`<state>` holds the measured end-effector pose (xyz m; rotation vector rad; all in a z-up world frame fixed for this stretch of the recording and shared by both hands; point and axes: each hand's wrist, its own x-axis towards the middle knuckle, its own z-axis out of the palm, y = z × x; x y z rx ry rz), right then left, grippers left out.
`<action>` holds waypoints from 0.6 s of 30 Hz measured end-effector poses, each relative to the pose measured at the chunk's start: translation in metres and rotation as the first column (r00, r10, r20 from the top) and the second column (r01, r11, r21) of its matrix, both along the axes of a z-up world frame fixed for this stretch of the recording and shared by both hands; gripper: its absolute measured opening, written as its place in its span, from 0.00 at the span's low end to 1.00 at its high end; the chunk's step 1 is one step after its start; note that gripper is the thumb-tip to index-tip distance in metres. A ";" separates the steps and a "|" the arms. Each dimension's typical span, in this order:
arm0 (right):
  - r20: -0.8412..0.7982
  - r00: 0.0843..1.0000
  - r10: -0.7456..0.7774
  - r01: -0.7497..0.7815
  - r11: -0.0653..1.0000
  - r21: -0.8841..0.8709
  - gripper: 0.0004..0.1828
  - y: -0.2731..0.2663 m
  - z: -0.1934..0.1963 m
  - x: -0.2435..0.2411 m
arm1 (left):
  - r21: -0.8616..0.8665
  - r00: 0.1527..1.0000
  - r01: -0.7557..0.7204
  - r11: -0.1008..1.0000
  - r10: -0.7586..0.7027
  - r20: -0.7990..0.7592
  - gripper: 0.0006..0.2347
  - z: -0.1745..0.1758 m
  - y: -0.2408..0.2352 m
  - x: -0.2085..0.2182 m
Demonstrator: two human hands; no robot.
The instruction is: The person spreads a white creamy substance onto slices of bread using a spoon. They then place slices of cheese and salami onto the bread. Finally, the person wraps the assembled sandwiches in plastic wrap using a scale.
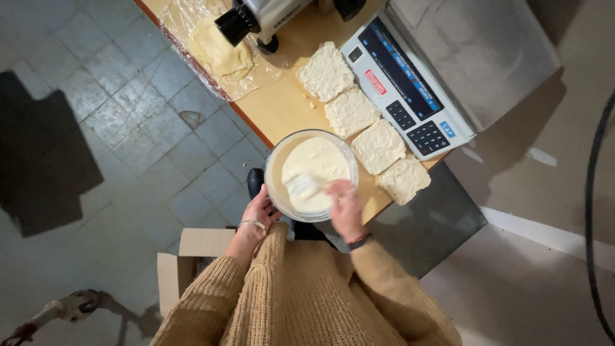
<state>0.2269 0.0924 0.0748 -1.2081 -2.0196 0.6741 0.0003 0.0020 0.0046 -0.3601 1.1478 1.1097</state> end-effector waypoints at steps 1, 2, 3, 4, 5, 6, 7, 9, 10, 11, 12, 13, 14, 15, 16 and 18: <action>-0.001 1.000 0.004 -0.004 1.000 0.000 0.06 0.007 0.008 0.007 | 0.000 1.000 -0.004 1.000 0.004 -0.001 0.25 0.000 0.000 -0.001; -0.001 0.992 -0.128 0.125 0.971 -0.203 0.05 0.013 0.016 0.014 | -0.012 1.000 0.004 1.000 -0.004 -0.003 0.25 0.001 0.000 -0.002; 0.027 0.967 -0.252 0.242 0.885 -0.397 0.06 0.020 0.025 0.022 | -0.024 1.000 0.012 1.000 -0.012 -0.003 0.25 0.001 0.000 -0.002; 0.028 0.968 -0.248 0.239 0.886 -0.396 0.06 0.013 0.031 0.015 | -0.023 1.000 0.008 1.000 -0.008 -0.002 0.25 0.002 0.001 -0.003; -0.003 0.991 -0.134 0.128 0.951 -0.283 0.06 0.005 0.038 0.010 | -0.031 1.000 0.010 0.999 -0.010 -0.002 0.24 0.004 0.001 -0.002; -0.020 1.000 -0.013 0.010 0.986 -0.163 0.07 -0.003 0.044 0.004 | -0.038 1.000 0.013 0.999 -0.013 -0.002 0.24 0.005 0.001 -0.001; -0.019 1.000 -0.011 0.008 0.986 -0.166 0.07 -0.007 0.051 -0.008 | -0.040 1.000 0.011 0.999 -0.011 -0.001 0.24 0.002 -0.001 0.000; -0.163 0.986 -0.016 -0.047 0.927 -0.373 0.06 -0.013 0.067 -0.034 | -0.017 1.000 -0.008 1.000 0.008 0.014 0.23 -0.004 -0.002 0.000; -0.166 0.986 -0.015 -0.049 0.927 -0.371 0.06 -0.006 0.049 -0.022 | -0.015 1.000 -0.009 1.000 0.009 0.011 0.23 -0.003 0.000 -0.001; -0.053 0.997 -0.048 0.030 0.957 -0.288 0.06 0.000 0.031 -0.009 | -0.016 1.000 -0.008 1.000 0.008 0.013 0.23 -0.003 0.000 -0.002; 0.056 0.994 -0.090 0.100 0.976 -0.196 0.07 0.006 0.013 0.004 | -0.018 1.000 -0.006 1.000 0.007 0.014 0.23 -0.003 0.000 -0.001; 0.060 0.994 -0.093 0.103 0.975 -0.196 0.07 0.011 0.017 0.013 | -0.019 1.000 -0.004 1.000 0.004 0.018 0.23 -0.003 -0.001 -0.002; 0.030 0.986 -0.165 0.167 0.956 -0.241 0.07 0.017 0.021 0.022 | -0.005 1.000 -0.004 1.000 0.004 0.025 0.23 -0.004 -0.002 -0.002; 0.003 0.972 -0.235 0.226 0.931 -0.286 0.06 0.024 0.025 0.030 | 0.011 0.999 -0.007 1.000 0.006 0.031 0.23 -0.005 -0.001 -0.002; 0.006 0.972 -0.236 0.228 0.931 -0.285 0.06 0.016 0.027 0.029 | 0.011 0.999 -0.006 1.000 0.006 0.035 0.23 -0.004 -0.001 -0.001; -0.101 0.992 -0.076 0.064 0.991 -0.115 0.07 0.002 0.029 0.025 | -0.012 1.000 0.001 1.000 -0.001 0.014 0.23 -0.002 -0.001 -0.002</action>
